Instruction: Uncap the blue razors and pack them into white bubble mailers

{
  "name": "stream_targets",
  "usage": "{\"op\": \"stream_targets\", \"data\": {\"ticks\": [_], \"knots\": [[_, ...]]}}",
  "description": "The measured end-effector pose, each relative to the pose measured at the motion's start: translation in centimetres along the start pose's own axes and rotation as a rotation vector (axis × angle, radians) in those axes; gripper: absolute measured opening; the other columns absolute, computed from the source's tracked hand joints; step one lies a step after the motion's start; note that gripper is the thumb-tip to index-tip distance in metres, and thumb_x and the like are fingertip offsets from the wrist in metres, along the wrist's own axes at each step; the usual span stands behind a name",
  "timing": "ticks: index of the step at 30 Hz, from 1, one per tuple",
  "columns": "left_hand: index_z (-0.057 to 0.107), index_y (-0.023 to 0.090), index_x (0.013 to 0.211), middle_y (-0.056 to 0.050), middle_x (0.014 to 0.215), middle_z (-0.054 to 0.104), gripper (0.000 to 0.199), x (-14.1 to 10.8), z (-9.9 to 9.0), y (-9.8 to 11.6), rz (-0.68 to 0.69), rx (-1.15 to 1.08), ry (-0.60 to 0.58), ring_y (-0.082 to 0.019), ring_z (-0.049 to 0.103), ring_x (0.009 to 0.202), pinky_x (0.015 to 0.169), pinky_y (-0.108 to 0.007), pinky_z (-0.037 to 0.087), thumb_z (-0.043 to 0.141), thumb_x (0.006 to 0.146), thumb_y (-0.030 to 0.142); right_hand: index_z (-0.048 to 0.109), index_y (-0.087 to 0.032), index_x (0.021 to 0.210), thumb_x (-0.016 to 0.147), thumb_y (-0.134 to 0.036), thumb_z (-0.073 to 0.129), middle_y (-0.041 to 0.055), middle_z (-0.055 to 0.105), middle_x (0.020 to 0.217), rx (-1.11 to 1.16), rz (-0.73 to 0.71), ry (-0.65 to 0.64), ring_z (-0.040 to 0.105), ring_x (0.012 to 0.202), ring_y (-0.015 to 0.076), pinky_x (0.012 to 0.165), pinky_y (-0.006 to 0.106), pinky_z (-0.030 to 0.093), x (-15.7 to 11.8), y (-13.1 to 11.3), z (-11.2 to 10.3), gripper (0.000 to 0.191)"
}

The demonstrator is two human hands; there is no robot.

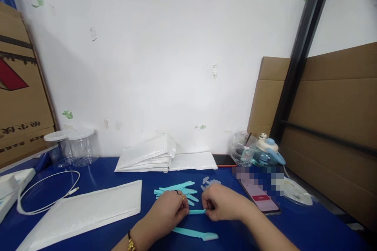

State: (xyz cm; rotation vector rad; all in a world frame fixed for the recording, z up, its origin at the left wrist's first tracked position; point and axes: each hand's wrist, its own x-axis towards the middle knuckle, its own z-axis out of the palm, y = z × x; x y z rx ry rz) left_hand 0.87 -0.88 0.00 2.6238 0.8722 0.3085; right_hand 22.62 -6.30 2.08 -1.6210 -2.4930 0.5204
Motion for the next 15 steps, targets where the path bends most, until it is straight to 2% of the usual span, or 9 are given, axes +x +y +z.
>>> {"op": "stream_targets", "data": {"ticks": [4, 7, 12, 15], "knots": [[0.06, 0.021, 0.08, 0.001, 0.085, 0.064, 0.015, 0.2, -1.0, 0.6, -0.011, 0.061, 0.057, -0.015, 0.056, 0.079, 0.072, -0.027, 0.033, 0.046, 0.085, 0.022, 0.064, -0.018, 0.079, 0.074, -0.017, 0.054, 0.0014, 0.065, 0.073, -0.017, -0.025, 0.087, 0.054, 0.063, 0.0118, 0.054, 0.018, 0.034, 0.0, -0.1, -0.7, 0.011], [0.06, 0.021, 0.081, -0.001, 0.087, 0.064, 0.016, 0.2, -1.7, 0.7, -0.013, 0.106, 0.079, -0.017, 0.056, 0.082, 0.072, -0.028, 0.032, 0.045, 0.086, 0.023, 0.064, -0.017, 0.079, 0.076, -0.016, 0.053, 0.0023, 0.066, 0.077, -0.006, -0.036, 0.138, 0.056, 0.068, 0.0128, 0.058, 0.019, 0.035, -0.2, -0.3, -1.2, 0.011], [0.062, 0.021, 0.081, -0.001, 0.085, 0.064, 0.018, 0.0, -2.6, -1.3, -0.058, 0.169, 0.118, -0.017, 0.056, 0.082, 0.073, -0.029, 0.032, 0.045, 0.087, 0.025, 0.065, -0.016, 0.075, 0.075, -0.011, 0.05, 0.0027, 0.066, 0.076, 0.016, 0.04, 0.15, 0.056, 0.064, 0.0125, 0.056, 0.019, 0.035, -0.5, 1.3, -1.8, 0.016], [0.064, 0.022, 0.082, 0.0, 0.085, 0.065, 0.018, -0.1, -2.9, -2.4, -0.117, 0.166, 0.129, -0.016, 0.057, 0.082, 0.073, -0.028, 0.032, 0.046, 0.085, 0.027, 0.067, -0.015, 0.079, 0.078, -0.015, 0.051, 0.0034, 0.066, 0.075, 0.044, 0.112, 0.199, 0.057, 0.065, 0.0136, 0.057, 0.02, 0.036, -0.7, 2.3, -2.3, 0.016]]}}
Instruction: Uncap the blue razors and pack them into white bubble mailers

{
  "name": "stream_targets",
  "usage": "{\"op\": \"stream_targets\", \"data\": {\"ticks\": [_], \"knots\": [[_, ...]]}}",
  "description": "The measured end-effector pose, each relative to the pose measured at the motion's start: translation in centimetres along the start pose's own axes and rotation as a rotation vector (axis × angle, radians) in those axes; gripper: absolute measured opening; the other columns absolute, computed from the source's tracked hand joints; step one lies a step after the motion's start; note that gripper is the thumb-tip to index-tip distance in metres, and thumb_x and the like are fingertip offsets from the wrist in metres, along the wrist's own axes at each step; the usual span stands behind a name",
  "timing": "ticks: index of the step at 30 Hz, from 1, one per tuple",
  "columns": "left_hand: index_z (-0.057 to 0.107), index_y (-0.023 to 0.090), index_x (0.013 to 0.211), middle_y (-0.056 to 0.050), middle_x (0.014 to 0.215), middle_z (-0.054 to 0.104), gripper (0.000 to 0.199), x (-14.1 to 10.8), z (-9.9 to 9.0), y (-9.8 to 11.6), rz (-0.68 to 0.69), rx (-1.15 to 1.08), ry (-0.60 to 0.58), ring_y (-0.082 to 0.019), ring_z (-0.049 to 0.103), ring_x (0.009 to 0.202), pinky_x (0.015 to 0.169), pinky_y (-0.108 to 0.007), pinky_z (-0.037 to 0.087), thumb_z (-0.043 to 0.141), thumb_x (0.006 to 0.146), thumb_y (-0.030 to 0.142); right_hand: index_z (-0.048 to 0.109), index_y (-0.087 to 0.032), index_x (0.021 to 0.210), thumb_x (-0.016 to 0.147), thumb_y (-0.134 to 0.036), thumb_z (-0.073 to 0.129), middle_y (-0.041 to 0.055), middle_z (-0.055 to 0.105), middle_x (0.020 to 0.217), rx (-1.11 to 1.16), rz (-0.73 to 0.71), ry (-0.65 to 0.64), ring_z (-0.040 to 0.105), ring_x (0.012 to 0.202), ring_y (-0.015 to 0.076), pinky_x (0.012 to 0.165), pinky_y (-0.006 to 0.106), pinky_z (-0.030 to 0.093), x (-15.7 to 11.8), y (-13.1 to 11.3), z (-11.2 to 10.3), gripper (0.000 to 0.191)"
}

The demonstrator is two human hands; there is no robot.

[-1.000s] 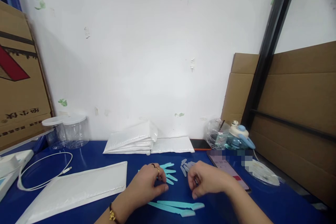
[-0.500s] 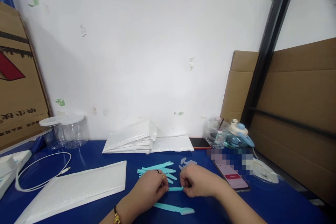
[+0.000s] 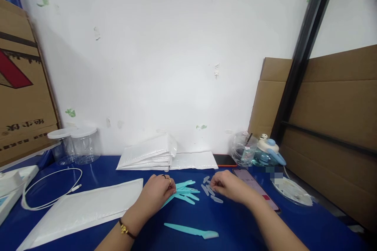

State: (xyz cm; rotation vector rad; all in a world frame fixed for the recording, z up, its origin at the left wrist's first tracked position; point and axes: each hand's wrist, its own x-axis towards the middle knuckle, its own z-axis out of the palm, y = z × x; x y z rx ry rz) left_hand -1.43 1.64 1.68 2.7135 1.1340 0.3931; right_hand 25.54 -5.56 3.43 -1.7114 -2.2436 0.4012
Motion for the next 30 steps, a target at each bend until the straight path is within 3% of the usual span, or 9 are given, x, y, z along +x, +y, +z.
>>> {"op": "stream_targets", "data": {"ticks": [3, 8, 11, 14, 18, 26, 30], "knots": [[0.064, 0.024, 0.088, 0.001, 0.089, 0.063, 0.014, -0.2, -0.2, 0.4, -0.023, -0.057, 0.011, -0.017, 0.056, 0.086, 0.075, -0.027, 0.034, 0.055, 0.08, 0.029, 0.067, -0.016, 0.082, 0.078, -0.024, 0.056, 0.0036, 0.066, 0.079, 0.026, -0.013, 0.049, 0.058, 0.069, 0.0144, 0.059, 0.02, 0.037, -0.3, -0.4, -0.2, 0.014], [0.065, 0.026, 0.088, 0.003, 0.09, 0.062, 0.03, -1.4, 0.4, 2.7, 0.13, -0.212, -0.158, -0.015, 0.055, 0.08, 0.065, -0.023, 0.036, 0.072, 0.063, 0.042, 0.066, -0.018, 0.076, 0.064, -0.04, 0.071, -0.0028, 0.06, 0.067, 0.112, -0.111, -0.274, 0.052, 0.056, 0.0099, 0.045, 0.017, 0.032, -0.9, -2.5, 1.2, 0.025], [0.064, 0.027, 0.086, 0.004, 0.082, 0.062, 0.026, -1.9, 1.2, 3.5, 0.195, -0.203, -0.218, -0.013, 0.055, 0.073, 0.059, -0.022, 0.034, 0.072, 0.064, 0.038, 0.066, -0.02, 0.076, 0.057, -0.035, 0.073, -0.0045, 0.06, 0.066, 0.031, -0.134, -0.345, 0.05, 0.053, 0.0091, 0.043, 0.017, 0.03, -0.9, -3.3, 2.5, 0.026], [0.063, 0.025, 0.081, 0.004, 0.076, 0.063, 0.008, -1.8, 1.7, 3.6, 0.211, -0.148, -0.19, -0.013, 0.054, 0.07, 0.058, -0.022, 0.033, 0.061, 0.073, 0.026, 0.066, -0.021, 0.076, 0.059, -0.026, 0.068, -0.0043, 0.061, 0.067, -0.055, -0.139, -0.305, 0.049, 0.054, 0.0093, 0.044, 0.017, 0.03, -0.7, -3.6, 3.3, 0.018], [0.061, 0.022, 0.075, 0.002, 0.069, 0.061, 0.014, -1.5, 1.7, 3.6, 0.216, -0.074, -0.163, -0.013, 0.053, 0.065, 0.056, -0.023, 0.032, 0.049, 0.074, 0.016, 0.065, -0.021, 0.077, 0.065, -0.019, 0.061, -0.0025, 0.062, 0.07, -0.107, -0.157, -0.201, 0.05, 0.059, 0.0104, 0.049, 0.018, 0.03, -0.4, -3.6, 3.3, 0.013], [0.06, 0.022, 0.078, 0.001, 0.075, 0.062, 0.012, -1.5, 0.3, 3.4, 0.205, -0.093, -0.141, -0.014, 0.055, 0.07, 0.061, -0.024, 0.034, 0.049, 0.081, 0.021, 0.063, -0.019, 0.079, 0.074, -0.017, 0.059, -0.0003, 0.063, 0.077, 0.007, -0.186, -0.155, 0.054, 0.067, 0.0115, 0.056, 0.017, 0.033, -0.2, -3.1, 2.1, 0.007], [0.057, 0.02, 0.074, -0.001, 0.078, 0.061, 0.016, -1.6, -1.3, 2.4, 0.134, -0.061, -0.104, -0.015, 0.054, 0.072, 0.063, -0.024, 0.035, 0.044, 0.083, 0.021, 0.062, -0.018, 0.076, 0.075, -0.013, 0.055, 0.0012, 0.064, 0.076, -0.003, -0.089, -0.06, 0.055, 0.067, 0.0127, 0.057, 0.019, 0.035, -0.3, -1.2, 0.6, 0.008]]}}
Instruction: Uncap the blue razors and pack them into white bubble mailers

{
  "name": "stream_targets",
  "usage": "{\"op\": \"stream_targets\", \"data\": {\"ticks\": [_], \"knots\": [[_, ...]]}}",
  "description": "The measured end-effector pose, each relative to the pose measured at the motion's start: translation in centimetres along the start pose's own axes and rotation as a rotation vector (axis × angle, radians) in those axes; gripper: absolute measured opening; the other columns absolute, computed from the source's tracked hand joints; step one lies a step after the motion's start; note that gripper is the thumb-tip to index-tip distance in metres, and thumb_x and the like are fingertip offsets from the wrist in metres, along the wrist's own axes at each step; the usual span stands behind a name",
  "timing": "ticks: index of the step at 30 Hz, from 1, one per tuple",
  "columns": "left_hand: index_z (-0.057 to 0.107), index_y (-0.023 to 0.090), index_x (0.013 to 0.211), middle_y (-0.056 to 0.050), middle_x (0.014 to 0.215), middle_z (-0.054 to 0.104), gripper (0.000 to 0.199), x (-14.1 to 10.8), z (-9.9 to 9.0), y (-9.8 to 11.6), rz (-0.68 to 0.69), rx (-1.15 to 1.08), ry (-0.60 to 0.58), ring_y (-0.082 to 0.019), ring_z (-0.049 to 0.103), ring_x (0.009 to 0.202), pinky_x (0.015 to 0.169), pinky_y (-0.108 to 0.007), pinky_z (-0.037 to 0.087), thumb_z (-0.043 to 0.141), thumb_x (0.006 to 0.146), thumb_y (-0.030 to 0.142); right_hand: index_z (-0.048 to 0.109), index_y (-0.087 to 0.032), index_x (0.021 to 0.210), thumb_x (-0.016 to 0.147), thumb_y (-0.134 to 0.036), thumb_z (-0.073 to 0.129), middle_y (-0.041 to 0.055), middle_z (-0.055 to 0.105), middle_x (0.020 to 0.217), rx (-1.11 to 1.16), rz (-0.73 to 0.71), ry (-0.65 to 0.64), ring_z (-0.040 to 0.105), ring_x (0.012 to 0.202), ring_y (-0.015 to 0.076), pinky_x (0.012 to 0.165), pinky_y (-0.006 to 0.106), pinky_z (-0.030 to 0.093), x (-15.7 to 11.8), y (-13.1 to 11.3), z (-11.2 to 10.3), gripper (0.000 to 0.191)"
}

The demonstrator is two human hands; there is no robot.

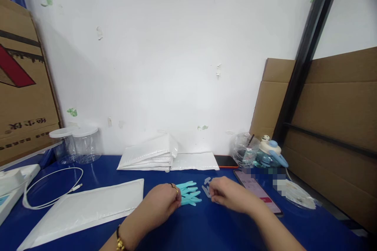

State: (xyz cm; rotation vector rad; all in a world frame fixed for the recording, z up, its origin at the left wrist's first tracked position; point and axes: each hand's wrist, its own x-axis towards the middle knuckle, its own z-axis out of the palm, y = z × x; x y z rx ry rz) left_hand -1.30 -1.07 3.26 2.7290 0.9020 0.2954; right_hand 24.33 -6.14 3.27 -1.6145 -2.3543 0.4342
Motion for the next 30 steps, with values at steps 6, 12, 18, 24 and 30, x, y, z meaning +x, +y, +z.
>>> {"op": "stream_targets", "data": {"ticks": [6, 12, 18, 24, 30], "knots": [[0.051, 0.02, 0.076, -0.001, 0.079, 0.059, 0.019, -0.1, -0.4, -0.8, -0.094, -0.133, 0.083, -0.013, 0.052, 0.069, 0.061, -0.022, 0.036, 0.036, 0.087, 0.025, 0.064, -0.017, 0.075, 0.075, -0.015, 0.054, 0.0028, 0.065, 0.075, -0.061, 0.189, 0.102, 0.057, 0.066, 0.0145, 0.057, 0.021, 0.037, -0.1, 2.4, -1.2, 0.01], [0.047, 0.021, 0.083, 0.002, 0.072, 0.058, 0.018, -0.1, 0.2, -0.6, -0.153, -0.392, -0.002, -0.011, 0.054, 0.063, 0.056, -0.02, 0.038, 0.033, 0.089, 0.031, 0.063, -0.017, 0.072, 0.07, -0.012, 0.054, 0.0005, 0.063, 0.07, 0.014, 0.158, -0.024, 0.055, 0.06, 0.0121, 0.052, 0.018, 0.035, -0.3, 1.9, -0.4, 0.01], [0.056, 0.02, 0.078, 0.001, 0.076, 0.06, 0.013, -0.2, 0.2, 0.1, -0.091, -0.236, 0.031, -0.012, 0.052, 0.067, 0.06, -0.021, 0.037, 0.044, 0.081, 0.026, 0.062, -0.018, 0.074, 0.062, -0.009, 0.061, 0.0004, 0.062, 0.08, -0.018, 0.157, -0.082, 0.054, 0.065, 0.0118, 0.052, 0.018, 0.033, 0.0, 1.6, 0.7, 0.014], [0.06, 0.02, 0.072, 0.002, 0.069, 0.061, 0.012, -0.2, 1.4, 0.4, -0.073, -0.128, -0.089, -0.012, 0.051, 0.062, 0.054, -0.021, 0.032, 0.048, 0.074, 0.021, 0.061, -0.017, 0.077, 0.069, -0.012, 0.061, -0.0021, 0.06, 0.068, 0.122, 0.164, -0.176, 0.054, 0.061, 0.0103, 0.051, 0.016, 0.034, 0.0, 1.8, 1.1, 0.01], [0.059, 0.021, 0.071, 0.002, 0.07, 0.06, 0.011, 0.0, 2.3, 0.2, -0.063, -0.064, -0.061, -0.012, 0.05, 0.064, 0.055, -0.022, 0.031, 0.048, 0.075, 0.021, 0.061, -0.016, 0.079, 0.07, -0.009, 0.057, -0.0033, 0.058, 0.062, 0.324, 0.094, -0.239, 0.055, 0.056, 0.0088, 0.052, 0.015, 0.039, 0.5, 1.2, 2.0, 0.013]]}}
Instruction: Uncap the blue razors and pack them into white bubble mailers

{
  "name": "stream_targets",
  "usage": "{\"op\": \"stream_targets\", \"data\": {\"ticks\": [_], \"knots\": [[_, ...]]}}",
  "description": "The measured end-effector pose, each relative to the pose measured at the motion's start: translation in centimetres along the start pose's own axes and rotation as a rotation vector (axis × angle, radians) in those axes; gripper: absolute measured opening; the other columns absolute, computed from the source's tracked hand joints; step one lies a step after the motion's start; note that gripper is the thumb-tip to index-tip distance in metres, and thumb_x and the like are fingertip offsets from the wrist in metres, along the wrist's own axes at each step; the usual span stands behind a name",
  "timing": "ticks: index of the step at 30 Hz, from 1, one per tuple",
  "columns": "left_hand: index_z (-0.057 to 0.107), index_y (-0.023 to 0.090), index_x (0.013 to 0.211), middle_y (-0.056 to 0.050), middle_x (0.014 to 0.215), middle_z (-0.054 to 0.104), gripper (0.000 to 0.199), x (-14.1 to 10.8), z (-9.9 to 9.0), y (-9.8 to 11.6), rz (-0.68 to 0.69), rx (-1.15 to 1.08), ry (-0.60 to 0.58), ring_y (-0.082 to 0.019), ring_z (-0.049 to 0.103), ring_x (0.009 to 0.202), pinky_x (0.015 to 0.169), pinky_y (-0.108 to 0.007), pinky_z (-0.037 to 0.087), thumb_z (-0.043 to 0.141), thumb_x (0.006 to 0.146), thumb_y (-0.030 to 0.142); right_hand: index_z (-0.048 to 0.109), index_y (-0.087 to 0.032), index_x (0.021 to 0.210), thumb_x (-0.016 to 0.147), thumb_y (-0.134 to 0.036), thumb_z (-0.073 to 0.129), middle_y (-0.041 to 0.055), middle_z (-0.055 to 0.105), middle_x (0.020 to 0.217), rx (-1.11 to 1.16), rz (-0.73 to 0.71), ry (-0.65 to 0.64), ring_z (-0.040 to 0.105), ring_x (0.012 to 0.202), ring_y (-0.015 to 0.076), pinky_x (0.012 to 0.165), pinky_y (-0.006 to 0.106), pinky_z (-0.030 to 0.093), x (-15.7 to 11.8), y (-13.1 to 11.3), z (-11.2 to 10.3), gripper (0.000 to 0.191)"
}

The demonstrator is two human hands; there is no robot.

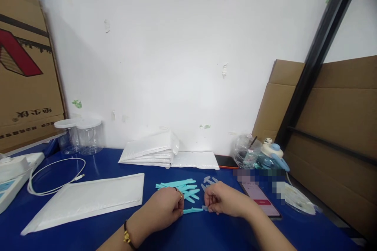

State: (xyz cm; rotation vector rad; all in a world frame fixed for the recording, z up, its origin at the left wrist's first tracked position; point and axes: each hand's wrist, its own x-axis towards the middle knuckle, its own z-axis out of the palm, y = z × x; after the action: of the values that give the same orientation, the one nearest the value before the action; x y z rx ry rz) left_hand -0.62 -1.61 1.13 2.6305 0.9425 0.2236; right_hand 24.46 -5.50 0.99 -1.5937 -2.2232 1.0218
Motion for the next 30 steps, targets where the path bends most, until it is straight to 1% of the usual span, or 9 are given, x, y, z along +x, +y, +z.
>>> {"op": "stream_targets", "data": {"ticks": [6, 11, 14, 17, 19, 20, 23, 26, 30], "knots": [[0.062, 0.022, 0.075, 0.001, 0.075, 0.061, 0.013, 0.1, 0.3, -0.2, -0.003, -0.014, -0.003, -0.013, 0.052, 0.068, 0.057, -0.023, 0.032, 0.049, 0.076, 0.021, 0.062, -0.017, 0.077, 0.067, -0.006, 0.055, -0.0026, 0.061, 0.063, 0.028, -0.029, 0.026, 0.056, 0.055, 0.0088, 0.051, 0.015, 0.039, 0.3, -0.6, 0.6, 0.016], [0.062, 0.021, 0.074, 0.002, 0.07, 0.061, 0.012, 0.2, 0.8, 0.3, 0.044, -0.074, -0.007, -0.012, 0.051, 0.064, 0.056, -0.022, 0.032, 0.05, 0.076, 0.02, 0.063, -0.017, 0.076, 0.068, -0.013, 0.06, -0.0038, 0.058, 0.058, 0.075, -0.042, 0.009, 0.055, 0.053, 0.0095, 0.049, 0.015, 0.039, 0.7, -1.3, 1.6, 0.01], [0.062, 0.023, 0.077, 0.003, 0.072, 0.061, 0.008, 0.3, 0.7, 0.4, 0.036, -0.103, -0.02, -0.012, 0.052, 0.066, 0.056, -0.022, 0.032, 0.055, 0.076, 0.026, 0.064, -0.017, 0.077, 0.068, -0.014, 0.06, -0.0038, 0.058, 0.058, 0.093, -0.052, -0.007, 0.055, 0.052, 0.0094, 0.049, 0.016, 0.04, 0.4, -1.3, 1.1, 0.01], [0.062, 0.024, 0.085, 0.002, 0.084, 0.061, 0.015, 0.4, 0.2, -0.1, -0.038, -0.061, 0.056, -0.014, 0.054, 0.072, 0.06, -0.023, 0.034, 0.061, 0.074, 0.034, 0.064, -0.017, 0.076, 0.072, -0.014, 0.054, -0.0026, 0.059, 0.061, -0.001, -0.044, 0.165, 0.055, 0.052, 0.0094, 0.051, 0.017, 0.04, -0.5, -0.8, -0.7, 0.011], [0.061, 0.023, 0.087, 0.0, 0.089, 0.061, 0.017, 0.5, -0.1, -0.6, -0.09, 0.002, 0.125, -0.016, 0.055, 0.078, 0.064, -0.024, 0.036, 0.06, 0.074, 0.033, 0.064, -0.017, 0.073, 0.074, -0.014, 0.051, -0.0017, 0.06, 0.062, -0.131, -0.007, 0.323, 0.054, 0.054, 0.01, 0.051, 0.017, 0.038, -1.2, -0.3, -2.1, 0.013], [0.06, 0.023, 0.087, -0.001, 0.09, 0.061, 0.016, 0.6, -0.2, -0.8, -0.11, 0.031, 0.142, -0.017, 0.055, 0.079, 0.066, -0.025, 0.036, 0.059, 0.074, 0.032, 0.064, -0.017, 0.072, 0.073, -0.014, 0.051, -0.0013, 0.06, 0.062, -0.182, 0.022, 0.362, 0.053, 0.055, 0.0104, 0.051, 0.017, 0.037, -1.5, 0.0, -2.7, 0.013], [0.06, 0.023, 0.083, -0.001, 0.087, 0.061, 0.013, 0.8, -0.1, -1.4, -0.148, 0.085, 0.132, -0.018, 0.056, 0.079, 0.064, -0.026, 0.036, 0.059, 0.073, 0.031, 0.064, -0.017, 0.07, 0.071, -0.014, 0.053, 0.0, 0.064, 0.064, -0.237, 0.093, 0.331, 0.055, 0.056, 0.0113, 0.05, 0.017, 0.035, -1.7, 0.5, -3.2, 0.012], [0.06, 0.023, 0.079, 0.0, 0.082, 0.062, 0.008, 1.0, 0.1, -1.4, -0.153, 0.127, 0.097, -0.018, 0.057, 0.075, 0.06, -0.026, 0.035, 0.056, 0.074, 0.028, 0.065, -0.017, 0.07, 0.069, -0.017, 0.058, 0.0012, 0.066, 0.067, -0.284, 0.128, 0.305, 0.056, 0.058, 0.0124, 0.049, 0.018, 0.034, -1.1, 0.7, -2.3, 0.006], [0.057, 0.02, 0.073, -0.002, 0.077, 0.062, 0.011, 1.1, 0.1, -1.1, -0.123, 0.212, 0.089, -0.018, 0.058, 0.071, 0.059, -0.026, 0.035, 0.048, 0.078, 0.023, 0.064, -0.017, 0.068, 0.066, -0.014, 0.059, 0.0027, 0.066, 0.069, -0.422, 0.154, 0.353, 0.055, 0.057, 0.0126, 0.049, 0.019, 0.031, 0.0, 1.0, -0.8, 0.006]]}}
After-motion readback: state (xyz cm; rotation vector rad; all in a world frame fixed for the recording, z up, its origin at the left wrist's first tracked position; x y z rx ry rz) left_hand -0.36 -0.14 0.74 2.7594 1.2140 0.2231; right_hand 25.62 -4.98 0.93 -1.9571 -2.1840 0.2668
